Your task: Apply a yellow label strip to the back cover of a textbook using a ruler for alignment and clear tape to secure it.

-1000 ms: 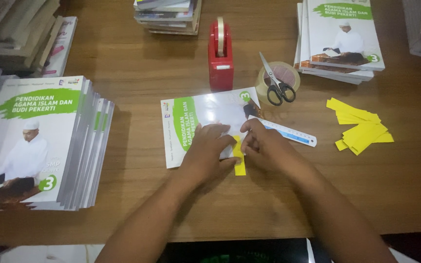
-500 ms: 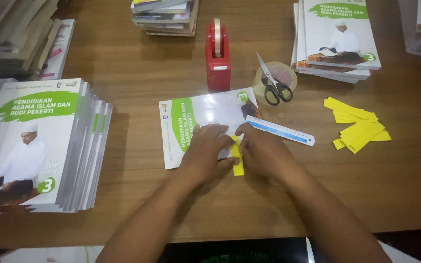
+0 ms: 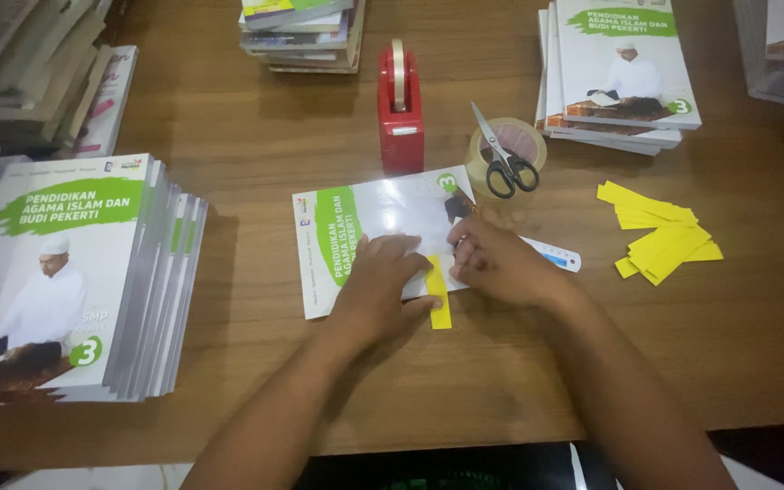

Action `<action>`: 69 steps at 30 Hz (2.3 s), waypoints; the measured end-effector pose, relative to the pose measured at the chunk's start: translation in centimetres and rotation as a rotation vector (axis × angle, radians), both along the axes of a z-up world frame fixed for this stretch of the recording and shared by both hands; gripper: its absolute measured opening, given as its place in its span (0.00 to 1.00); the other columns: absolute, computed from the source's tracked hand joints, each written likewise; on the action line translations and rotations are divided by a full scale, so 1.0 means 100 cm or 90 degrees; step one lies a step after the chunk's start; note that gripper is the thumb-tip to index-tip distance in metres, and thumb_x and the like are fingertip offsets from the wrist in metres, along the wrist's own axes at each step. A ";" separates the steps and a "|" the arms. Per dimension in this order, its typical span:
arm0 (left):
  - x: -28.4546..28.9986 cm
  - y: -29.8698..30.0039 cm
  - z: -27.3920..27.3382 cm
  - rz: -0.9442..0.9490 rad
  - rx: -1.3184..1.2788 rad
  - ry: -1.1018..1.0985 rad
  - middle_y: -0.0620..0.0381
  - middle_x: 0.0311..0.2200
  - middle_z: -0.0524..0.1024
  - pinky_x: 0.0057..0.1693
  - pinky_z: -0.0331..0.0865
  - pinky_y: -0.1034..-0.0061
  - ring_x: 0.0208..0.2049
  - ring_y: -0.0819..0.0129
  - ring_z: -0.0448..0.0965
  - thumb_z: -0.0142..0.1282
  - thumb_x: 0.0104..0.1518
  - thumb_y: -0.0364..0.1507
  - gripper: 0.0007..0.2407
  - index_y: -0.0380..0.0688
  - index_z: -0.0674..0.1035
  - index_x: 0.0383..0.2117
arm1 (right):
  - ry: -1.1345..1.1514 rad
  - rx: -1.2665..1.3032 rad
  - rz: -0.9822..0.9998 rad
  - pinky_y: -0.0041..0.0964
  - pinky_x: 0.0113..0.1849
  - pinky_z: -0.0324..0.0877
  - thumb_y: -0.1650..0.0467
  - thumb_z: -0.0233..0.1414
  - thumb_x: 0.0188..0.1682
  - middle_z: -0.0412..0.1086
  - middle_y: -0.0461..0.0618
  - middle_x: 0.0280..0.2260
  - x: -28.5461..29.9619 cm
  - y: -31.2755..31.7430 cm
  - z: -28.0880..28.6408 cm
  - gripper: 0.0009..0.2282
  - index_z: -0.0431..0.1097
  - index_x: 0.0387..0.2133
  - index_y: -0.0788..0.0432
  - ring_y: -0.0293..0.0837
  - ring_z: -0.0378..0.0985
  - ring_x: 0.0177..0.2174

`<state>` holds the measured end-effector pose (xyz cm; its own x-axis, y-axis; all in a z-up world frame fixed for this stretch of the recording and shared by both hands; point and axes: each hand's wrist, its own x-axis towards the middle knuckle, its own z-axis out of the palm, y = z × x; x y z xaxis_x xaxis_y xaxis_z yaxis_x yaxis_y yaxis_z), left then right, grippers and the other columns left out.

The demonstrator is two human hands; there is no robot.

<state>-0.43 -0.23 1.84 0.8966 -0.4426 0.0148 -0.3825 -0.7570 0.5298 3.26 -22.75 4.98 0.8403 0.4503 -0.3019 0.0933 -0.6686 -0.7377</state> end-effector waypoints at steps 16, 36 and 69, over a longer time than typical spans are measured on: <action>0.001 0.001 -0.002 -0.002 0.017 0.009 0.53 0.62 0.68 0.72 0.42 0.38 0.69 0.49 0.59 0.66 0.52 0.43 0.20 0.56 0.76 0.50 | -0.038 -0.025 -0.078 0.44 0.38 0.75 0.63 0.69 0.38 0.78 0.52 0.29 0.011 0.001 -0.011 0.19 0.73 0.40 0.54 0.51 0.82 0.33; 0.011 0.022 -0.027 0.083 -0.103 -0.232 0.59 0.58 0.71 0.71 0.48 0.45 0.61 0.59 0.71 0.56 0.57 0.37 0.18 0.61 0.74 0.55 | -0.564 0.348 -0.281 0.33 0.21 0.62 0.76 0.61 0.53 0.61 0.51 0.15 0.014 -0.058 -0.014 0.04 0.74 0.31 0.66 0.43 0.64 0.15; 0.033 -0.025 -0.016 0.024 -0.202 -0.174 0.49 0.53 0.75 0.67 0.61 0.50 0.58 0.49 0.74 0.63 0.56 0.41 0.19 0.52 0.78 0.53 | -0.804 -0.039 -0.342 0.51 0.56 0.65 0.67 0.61 0.50 0.74 0.62 0.48 0.069 -0.110 -0.075 0.15 0.75 0.48 0.62 0.60 0.74 0.52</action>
